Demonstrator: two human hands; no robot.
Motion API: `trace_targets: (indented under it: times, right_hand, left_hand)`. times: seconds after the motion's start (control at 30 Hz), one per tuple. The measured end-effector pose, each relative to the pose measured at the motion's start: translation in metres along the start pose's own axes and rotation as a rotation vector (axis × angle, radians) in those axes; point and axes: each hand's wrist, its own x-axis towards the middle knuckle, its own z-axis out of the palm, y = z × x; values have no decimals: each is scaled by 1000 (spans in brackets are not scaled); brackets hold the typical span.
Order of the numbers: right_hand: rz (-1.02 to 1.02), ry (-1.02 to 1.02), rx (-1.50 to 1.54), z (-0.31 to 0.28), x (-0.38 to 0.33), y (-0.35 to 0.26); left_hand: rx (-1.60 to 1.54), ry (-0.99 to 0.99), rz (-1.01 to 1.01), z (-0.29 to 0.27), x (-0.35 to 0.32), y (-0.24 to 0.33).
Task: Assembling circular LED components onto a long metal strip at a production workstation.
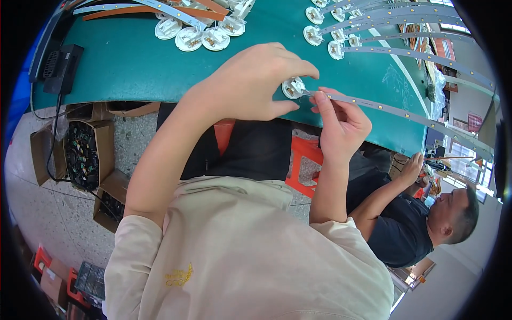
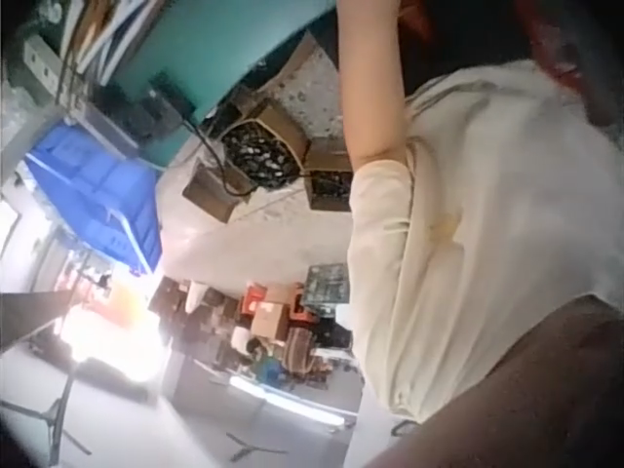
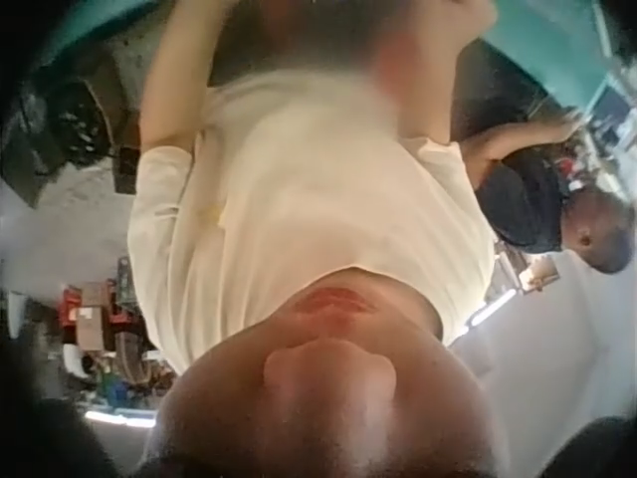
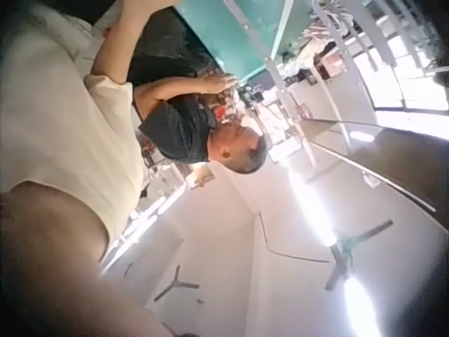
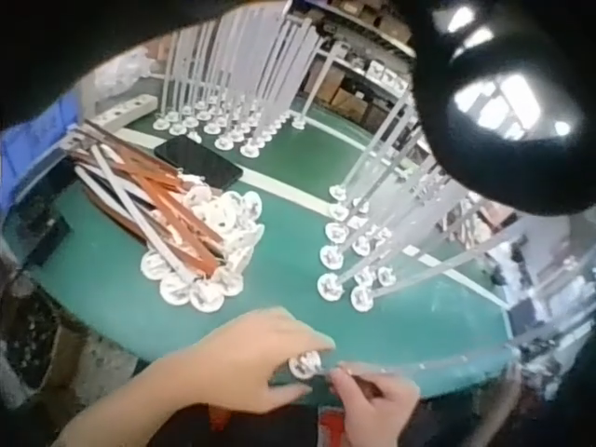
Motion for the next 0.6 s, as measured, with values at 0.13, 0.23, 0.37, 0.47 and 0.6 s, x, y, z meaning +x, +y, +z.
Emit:
trace_targets:
  times: [0.13, 0.23, 0.37, 0.47, 0.6]
  right_hand:
    - [13, 61, 106, 7, 1, -1]
    - [15, 80, 130, 11, 0, -3]
    - [23, 71, 122, 14, 3, -7]
    - [43, 70, 126, 15, 3, -5]
    - [44, 80, 117, 15, 2, -4]
  left_hand:
    - [-69, 119, -32, -2, -8, 12]
    - [12, 158, -100, 9, -13, 19]
    - [32, 219, -102, 19, -11, 17]
    - [65, 191, -122, 21, -10, 15]
    - [97, 169, -156, 22, -7, 16]
